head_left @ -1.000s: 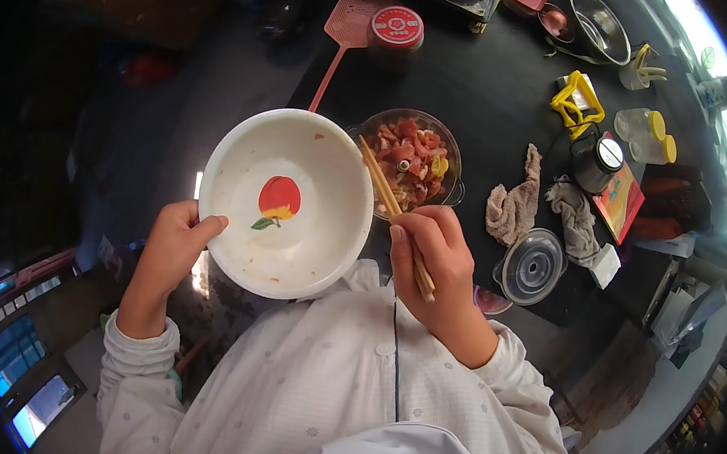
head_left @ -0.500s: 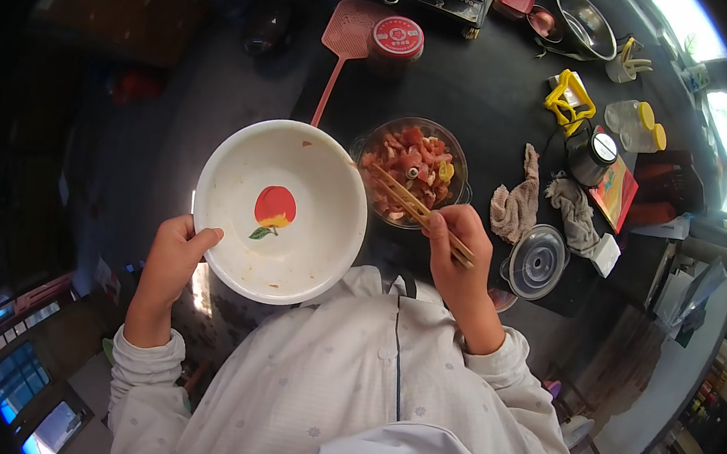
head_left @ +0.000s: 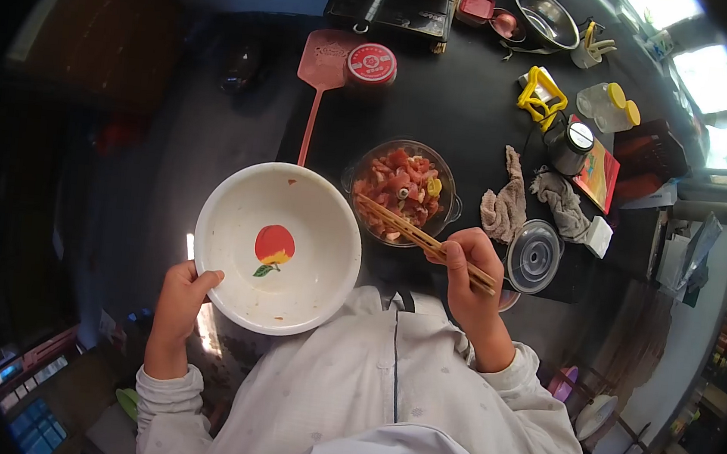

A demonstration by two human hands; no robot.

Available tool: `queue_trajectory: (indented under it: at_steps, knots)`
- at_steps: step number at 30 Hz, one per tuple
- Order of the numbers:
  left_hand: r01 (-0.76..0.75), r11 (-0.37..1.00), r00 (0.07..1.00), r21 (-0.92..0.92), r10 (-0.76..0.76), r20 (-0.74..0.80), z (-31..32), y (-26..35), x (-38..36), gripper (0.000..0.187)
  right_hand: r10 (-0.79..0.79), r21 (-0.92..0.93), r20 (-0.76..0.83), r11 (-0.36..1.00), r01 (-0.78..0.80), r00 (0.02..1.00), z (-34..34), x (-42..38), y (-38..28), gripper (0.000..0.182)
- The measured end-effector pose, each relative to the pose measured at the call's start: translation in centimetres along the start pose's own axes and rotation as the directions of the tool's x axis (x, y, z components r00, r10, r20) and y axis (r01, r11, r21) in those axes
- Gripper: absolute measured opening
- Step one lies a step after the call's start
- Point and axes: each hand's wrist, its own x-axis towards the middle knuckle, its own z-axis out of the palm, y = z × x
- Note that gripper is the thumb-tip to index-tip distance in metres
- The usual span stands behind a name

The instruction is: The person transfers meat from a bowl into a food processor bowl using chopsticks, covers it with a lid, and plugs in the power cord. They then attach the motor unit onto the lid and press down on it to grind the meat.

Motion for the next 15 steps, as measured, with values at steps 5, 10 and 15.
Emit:
queue_trajectory:
  at_steps: [5,10,15]
  knots:
    - [-0.027,0.99,0.998,-0.14,0.035,0.059,0.9,2.2,0.8,0.028,0.084,0.296,-0.345,0.955,0.023,0.935,-3.5,0.1,-1.8,0.018]
    - [-0.196,0.965,0.962,-0.177,0.224,0.155,8.3,8.4,4.3,0.041,-0.04,0.327,-0.581,0.903,0.278,0.813,-9.0,1.8,-1.9,0.023]
    - [-0.199,0.959,0.906,-0.202,0.259,0.334,19.8,15.0,10.6,0.042,-0.294,-0.109,-0.548,0.953,0.281,0.783,-13.1,5.9,-1.4,0.021]
